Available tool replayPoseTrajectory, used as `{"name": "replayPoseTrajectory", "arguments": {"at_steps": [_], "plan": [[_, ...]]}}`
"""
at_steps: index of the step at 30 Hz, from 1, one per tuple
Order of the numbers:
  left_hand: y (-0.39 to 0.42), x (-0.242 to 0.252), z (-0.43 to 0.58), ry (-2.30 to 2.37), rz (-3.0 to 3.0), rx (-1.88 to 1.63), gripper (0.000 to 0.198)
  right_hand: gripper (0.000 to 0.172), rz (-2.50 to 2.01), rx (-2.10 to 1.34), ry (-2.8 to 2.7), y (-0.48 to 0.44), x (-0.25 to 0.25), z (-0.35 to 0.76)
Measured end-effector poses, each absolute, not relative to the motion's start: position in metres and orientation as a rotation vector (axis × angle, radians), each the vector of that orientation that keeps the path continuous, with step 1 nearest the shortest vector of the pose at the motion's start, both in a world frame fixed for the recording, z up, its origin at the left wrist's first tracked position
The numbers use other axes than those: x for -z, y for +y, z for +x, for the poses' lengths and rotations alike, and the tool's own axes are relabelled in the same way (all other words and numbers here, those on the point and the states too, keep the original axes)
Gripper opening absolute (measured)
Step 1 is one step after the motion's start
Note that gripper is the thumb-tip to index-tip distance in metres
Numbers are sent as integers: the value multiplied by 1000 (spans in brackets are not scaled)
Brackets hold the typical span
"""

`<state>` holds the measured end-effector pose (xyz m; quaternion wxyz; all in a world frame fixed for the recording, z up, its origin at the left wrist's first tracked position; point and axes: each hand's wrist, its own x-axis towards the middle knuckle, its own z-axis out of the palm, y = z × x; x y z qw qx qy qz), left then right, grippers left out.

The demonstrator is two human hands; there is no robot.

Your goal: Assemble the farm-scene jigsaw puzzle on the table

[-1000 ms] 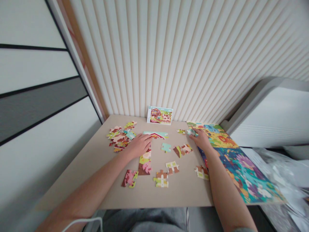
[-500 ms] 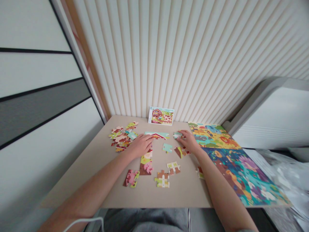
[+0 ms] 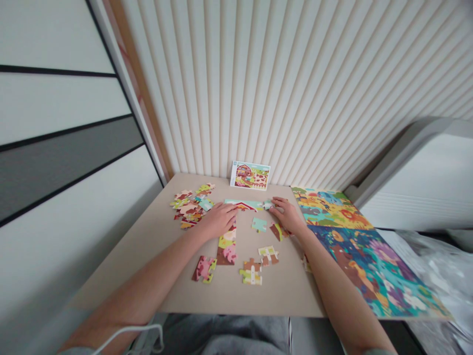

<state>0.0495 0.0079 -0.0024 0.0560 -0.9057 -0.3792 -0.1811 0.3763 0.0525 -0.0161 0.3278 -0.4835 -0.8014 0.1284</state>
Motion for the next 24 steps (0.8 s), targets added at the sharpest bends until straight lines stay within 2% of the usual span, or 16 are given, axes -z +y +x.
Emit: {"name": "replayPoseTrajectory", "arguments": {"at_steps": [11, 24], "plan": [[9, 5, 48, -1144, -2735, 533, 34, 36, -1212, -392, -2046, 57, 21, 376], [11, 9, 48, -1121, -2725, 540, 36, 28, -1156, -169, -2291, 58, 25, 371]]}}
